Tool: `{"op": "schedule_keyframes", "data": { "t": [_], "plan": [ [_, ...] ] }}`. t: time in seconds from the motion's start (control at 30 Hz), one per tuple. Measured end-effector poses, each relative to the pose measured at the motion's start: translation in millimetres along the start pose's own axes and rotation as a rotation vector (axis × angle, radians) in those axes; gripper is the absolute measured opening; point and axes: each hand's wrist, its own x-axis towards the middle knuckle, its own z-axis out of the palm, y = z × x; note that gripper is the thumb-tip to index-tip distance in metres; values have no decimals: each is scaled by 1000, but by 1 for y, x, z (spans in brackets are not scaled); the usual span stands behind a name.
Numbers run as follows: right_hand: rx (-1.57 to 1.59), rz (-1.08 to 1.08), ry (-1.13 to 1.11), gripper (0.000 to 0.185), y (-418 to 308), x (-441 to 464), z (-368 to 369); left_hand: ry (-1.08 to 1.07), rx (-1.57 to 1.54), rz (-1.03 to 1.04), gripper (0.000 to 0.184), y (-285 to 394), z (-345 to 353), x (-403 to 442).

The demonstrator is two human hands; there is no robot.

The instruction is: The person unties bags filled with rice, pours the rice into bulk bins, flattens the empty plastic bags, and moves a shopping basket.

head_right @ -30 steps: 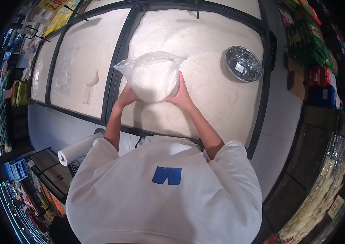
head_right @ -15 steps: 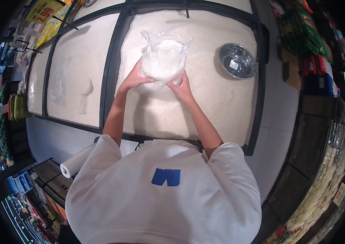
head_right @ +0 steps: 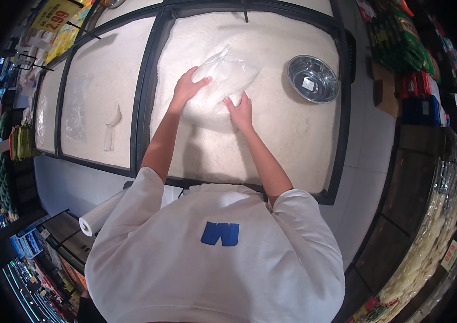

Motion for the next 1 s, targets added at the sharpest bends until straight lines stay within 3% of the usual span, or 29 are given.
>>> {"op": "schedule_keyframes", "data": {
  "t": [0.23, 0.3, 0.43, 0.5, 0.53, 0.6, 0.7, 0.93, 1.0],
  "plan": [
    [-188, 95, 149, 44, -1, 6, 4, 70, 61, -181, 65, -1, 5, 0],
    [-160, 148, 143, 47, 9, 5, 3, 66, -334, -142, 64, -32, 7, 10],
    [-63, 111, 82, 52, 21, -24, -6, -1, -538, -45, 67, -47, -16, -42],
    [38, -4, -129, 81, 22, -50, -10, -34, -291, 112, 86, -76, -14, -62],
    [41, 2, -124, 81, 12, -63, -11, -42, -288, 112, 86, -75, -16, -70],
    [-386, -180, -7, 99, -8, -84, -5, -111, -54, 188, 109, -78, -21, -83],
    [-405, -113, 53, 109, -8, -76, 10, -70, -69, 199, 119, -80, -19, -76],
    [-336, 20, 71, 83, -12, -43, 13, 36, -59, 147, 96, -50, -10, -63],
    [-345, 45, 125, 73, -14, -34, 11, 76, 21, 36, 86, -42, -8, -56]
  ]
}}
